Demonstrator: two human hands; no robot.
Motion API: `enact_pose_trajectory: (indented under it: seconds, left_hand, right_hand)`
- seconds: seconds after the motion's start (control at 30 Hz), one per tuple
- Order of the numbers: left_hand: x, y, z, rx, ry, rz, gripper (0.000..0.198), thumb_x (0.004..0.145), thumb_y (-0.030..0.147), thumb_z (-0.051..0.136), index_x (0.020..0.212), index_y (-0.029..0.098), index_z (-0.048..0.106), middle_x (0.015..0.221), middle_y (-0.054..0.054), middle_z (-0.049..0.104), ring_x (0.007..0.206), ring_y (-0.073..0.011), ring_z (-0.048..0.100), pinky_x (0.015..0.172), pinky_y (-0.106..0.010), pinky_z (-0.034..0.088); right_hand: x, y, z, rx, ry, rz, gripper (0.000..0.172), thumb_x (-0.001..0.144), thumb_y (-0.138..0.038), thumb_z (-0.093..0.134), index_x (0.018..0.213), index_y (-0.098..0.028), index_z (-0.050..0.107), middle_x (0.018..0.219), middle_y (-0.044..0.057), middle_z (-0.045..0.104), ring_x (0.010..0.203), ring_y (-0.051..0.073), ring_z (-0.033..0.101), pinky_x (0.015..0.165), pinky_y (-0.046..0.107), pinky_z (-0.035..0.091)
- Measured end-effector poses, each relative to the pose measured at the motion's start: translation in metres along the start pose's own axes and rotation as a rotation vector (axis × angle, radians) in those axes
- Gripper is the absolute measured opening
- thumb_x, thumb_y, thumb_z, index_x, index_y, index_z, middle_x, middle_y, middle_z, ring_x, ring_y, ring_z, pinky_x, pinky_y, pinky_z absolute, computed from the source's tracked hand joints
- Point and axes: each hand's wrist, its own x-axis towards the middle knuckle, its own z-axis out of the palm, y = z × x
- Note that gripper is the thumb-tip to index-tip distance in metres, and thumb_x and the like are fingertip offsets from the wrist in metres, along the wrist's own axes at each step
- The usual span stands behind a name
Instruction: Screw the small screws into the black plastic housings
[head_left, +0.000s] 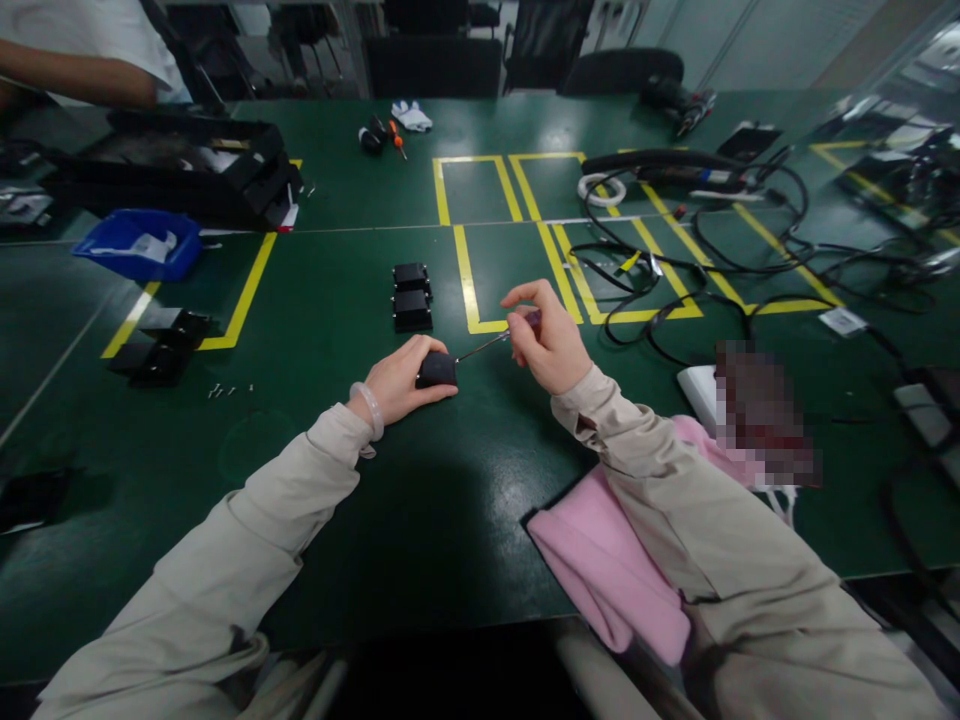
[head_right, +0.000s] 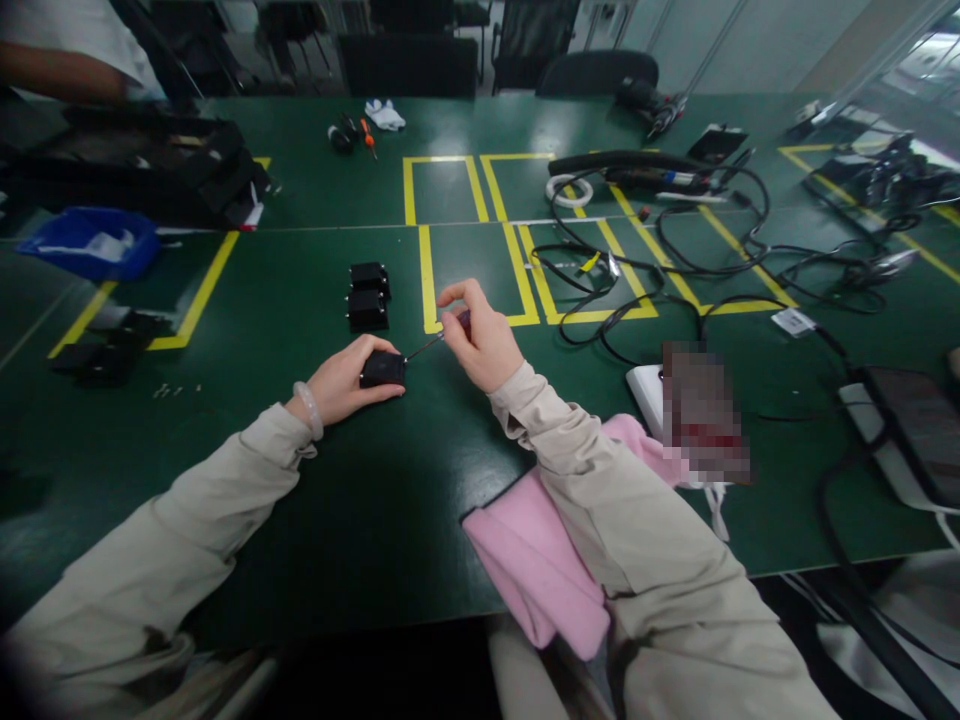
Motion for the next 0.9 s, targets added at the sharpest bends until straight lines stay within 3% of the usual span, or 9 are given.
enact_pose_trajectory:
  seconds: [0.17,0.33,0.53,0.73,0.9]
  left_hand:
    - [-0.0001,-0.0005,0.0007,-0.002,0.005,0.009,0.043,0.081,0.049,0.071,0.110,0.021,0.054,0.110,-0.006,0.061,0.100,-0.0266,0.062,0.086,-0.039,0.049]
    - [0.0001,-0.0013,0.0018,0.016,0.001,0.000,0.045,0.081,0.049,0.071,0.111,0.021,0.053,0.111,-0.006,0.061,0.102,-0.0271,0.062,0.087,-0.039,0.049]
    - [0.0001,-0.0013,0.0012,0.019,0.000,0.004,0.045,0.081,0.049,0.071,0.111,0.021,0.053,0.111,-0.007,0.061,0.102,-0.0273,0.062,0.087,-0.040,0.049]
    - [0.0001,-0.0022,0.0017,0.019,0.007,0.015,0.045,0.081,0.049,0.070,0.111,0.020,0.054,0.110,-0.007,0.061,0.101,-0.0263,0.062,0.086,-0.039,0.048]
    - [-0.0002,-0.0025,0.0025,0.014,0.019,0.035,0.044,0.082,0.048,0.070,0.111,0.019,0.055,0.109,-0.007,0.061,0.100,-0.0262,0.062,0.085,-0.038,0.048]
  right_hand:
    - [0.0015,0.0037,-0.0013,-0.026,0.014,0.000,0.021,0.096,-0.041,0.047,0.085,-0.023,0.046,0.060,-0.006,0.047,0.050,0.009,0.048,0.054,0.026,0.038]
    - [0.0021,0.0050,-0.0006,0.054,-0.024,0.025,0.012,0.096,-0.034,0.048,0.100,-0.023,0.046,0.055,-0.010,0.045,0.041,0.008,0.047,0.051,0.026,0.039]
    - [0.0018,0.0027,-0.0015,-0.015,0.004,-0.031,0.020,0.095,-0.039,0.050,0.083,-0.023,0.046,0.057,-0.008,0.046,0.046,0.008,0.048,0.054,0.027,0.038]
    - [0.0009,0.0025,-0.0004,0.039,-0.018,-0.015,0.009,0.096,-0.031,0.048,0.098,-0.023,0.047,0.058,-0.009,0.048,0.044,0.009,0.051,0.055,0.028,0.042]
    - [0.0014,0.0047,-0.0010,0.026,-0.013,-0.018,0.023,0.097,-0.043,0.048,0.084,-0.023,0.046,0.055,-0.008,0.047,0.042,0.009,0.050,0.051,0.028,0.041]
